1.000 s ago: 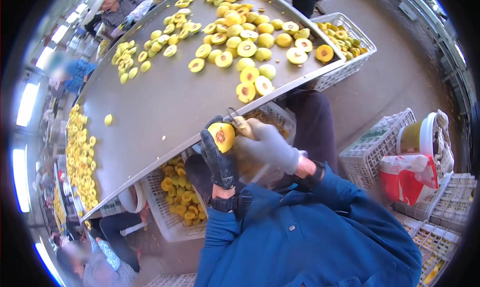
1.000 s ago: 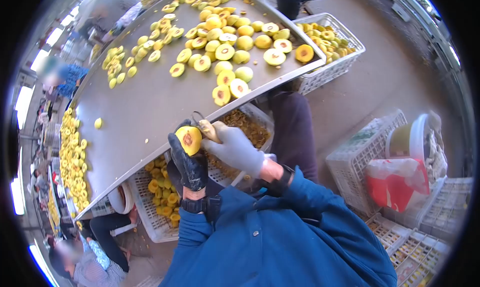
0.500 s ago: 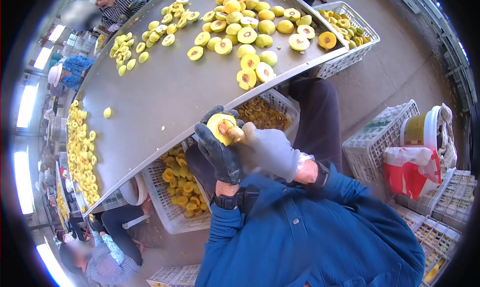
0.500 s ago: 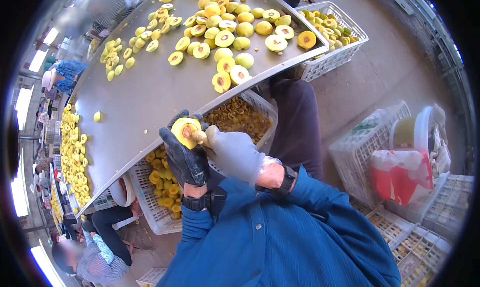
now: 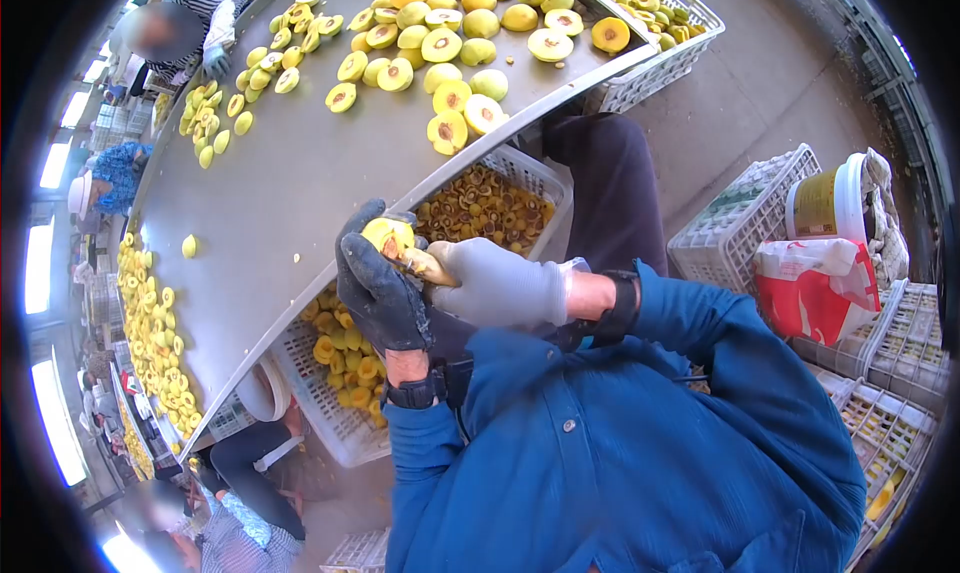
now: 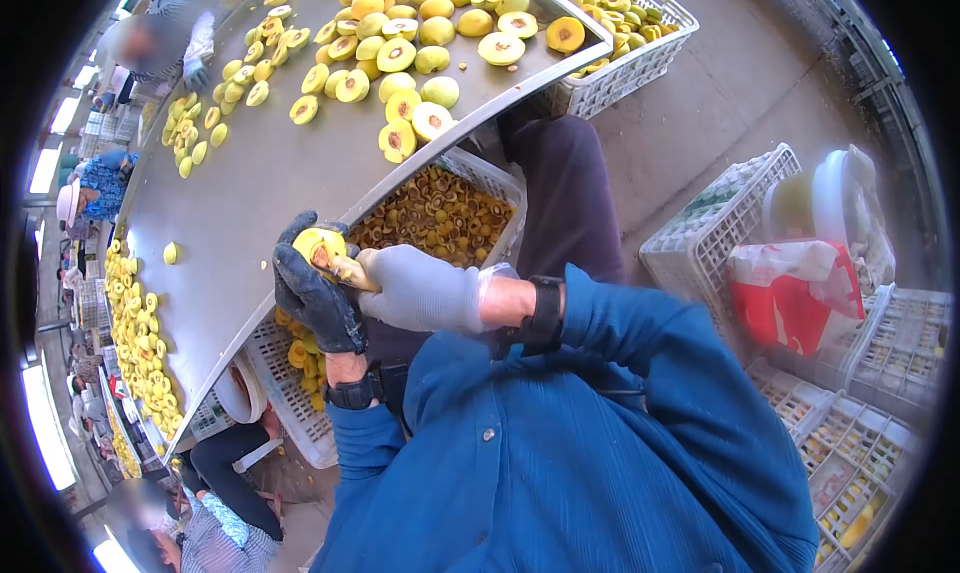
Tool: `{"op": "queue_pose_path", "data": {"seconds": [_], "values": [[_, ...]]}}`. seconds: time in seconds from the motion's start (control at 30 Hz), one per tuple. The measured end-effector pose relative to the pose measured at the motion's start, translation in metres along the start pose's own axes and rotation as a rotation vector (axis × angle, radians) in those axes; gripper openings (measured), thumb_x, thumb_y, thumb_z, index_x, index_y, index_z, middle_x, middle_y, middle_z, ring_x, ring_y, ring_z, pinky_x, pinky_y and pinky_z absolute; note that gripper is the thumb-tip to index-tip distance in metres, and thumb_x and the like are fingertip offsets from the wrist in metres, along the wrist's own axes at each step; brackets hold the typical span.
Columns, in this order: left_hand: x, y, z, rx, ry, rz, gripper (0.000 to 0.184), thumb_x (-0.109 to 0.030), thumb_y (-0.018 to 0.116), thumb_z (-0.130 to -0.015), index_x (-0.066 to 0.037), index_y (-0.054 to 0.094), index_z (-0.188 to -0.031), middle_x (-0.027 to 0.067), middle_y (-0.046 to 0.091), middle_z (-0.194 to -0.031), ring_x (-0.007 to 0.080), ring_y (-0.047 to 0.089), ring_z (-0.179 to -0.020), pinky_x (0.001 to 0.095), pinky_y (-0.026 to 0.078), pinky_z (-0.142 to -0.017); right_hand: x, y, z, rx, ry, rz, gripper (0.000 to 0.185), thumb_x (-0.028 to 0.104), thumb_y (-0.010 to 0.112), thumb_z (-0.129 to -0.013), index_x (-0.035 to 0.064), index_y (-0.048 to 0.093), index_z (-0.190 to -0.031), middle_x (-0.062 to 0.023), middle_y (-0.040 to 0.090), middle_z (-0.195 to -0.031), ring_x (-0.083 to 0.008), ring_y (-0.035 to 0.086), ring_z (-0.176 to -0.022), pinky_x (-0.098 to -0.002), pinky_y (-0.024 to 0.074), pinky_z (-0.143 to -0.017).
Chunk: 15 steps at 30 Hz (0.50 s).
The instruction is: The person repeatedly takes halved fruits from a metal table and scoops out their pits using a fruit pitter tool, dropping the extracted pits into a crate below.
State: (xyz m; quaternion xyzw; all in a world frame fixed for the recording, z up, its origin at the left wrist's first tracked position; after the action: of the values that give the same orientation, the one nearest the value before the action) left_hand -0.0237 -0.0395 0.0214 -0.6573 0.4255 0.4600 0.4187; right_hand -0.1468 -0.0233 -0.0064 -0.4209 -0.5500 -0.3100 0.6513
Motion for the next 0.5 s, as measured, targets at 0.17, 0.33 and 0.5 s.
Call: {"op": "queue_pose_path", "data": {"seconds": [0.17, 0.33, 0.5], "values": [[-0.001, 0.000, -0.008, 0.198, 0.044, 0.244, 0.060, -0.050, 0.032, -0.103, 0.003, 0.058, -0.114, 0.0160, 0.066, -0.092, 0.0242, 0.065, -0.081, 0.0355, 0.054, -0.074, 0.018, 0.005, 0.017, 0.393, 0.383, -0.781, 0.016, 0.019, 0.059, -0.089, 0.0047, 0.057, -0.085, 0.0036, 0.046, -0.054, -0.0069, 0.042, -0.039, -0.0230, 0.0309, -0.035], [-0.002, 0.016, 0.002, 0.186, -0.139, 0.675, 0.064, -0.061, 0.034, -0.099, -0.003, 0.056, -0.115, 0.0141, 0.062, -0.085, 0.0212, 0.060, -0.070, 0.0304, 0.050, -0.060, 0.044, 0.011, 0.038, 0.659, 0.519, -1.496, 0.015, 0.019, 0.052, -0.097, 0.0051, 0.054, -0.094, 0.0091, 0.040, -0.053, 0.0007, 0.037, -0.036, -0.0156, 0.0258, -0.031], [0.022, 0.036, 0.008, 0.113, -0.407, 1.014, 0.062, -0.063, 0.037, -0.097, -0.007, 0.054, -0.120, 0.0128, 0.061, -0.088, 0.0198, 0.056, -0.063, 0.0281, 0.047, -0.053, 0.027, 0.007, 0.032, 0.563, 0.375, -1.165, 0.017, 0.018, 0.058, -0.094, 0.0015, 0.062, -0.094, 0.0021, 0.054, -0.067, -0.0090, 0.053, -0.058, -0.0243, 0.0443, -0.054]]}}
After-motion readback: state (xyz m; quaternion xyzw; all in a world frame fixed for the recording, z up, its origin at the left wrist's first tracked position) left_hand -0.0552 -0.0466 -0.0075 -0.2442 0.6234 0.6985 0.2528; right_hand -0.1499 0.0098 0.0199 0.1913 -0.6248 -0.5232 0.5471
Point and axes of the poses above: each hand's wrist, its own z-axis away from the middle knuckle, its own y-axis out of the palm, x = y × z, the point moved 5 cm from there along -z, towards the middle knuckle
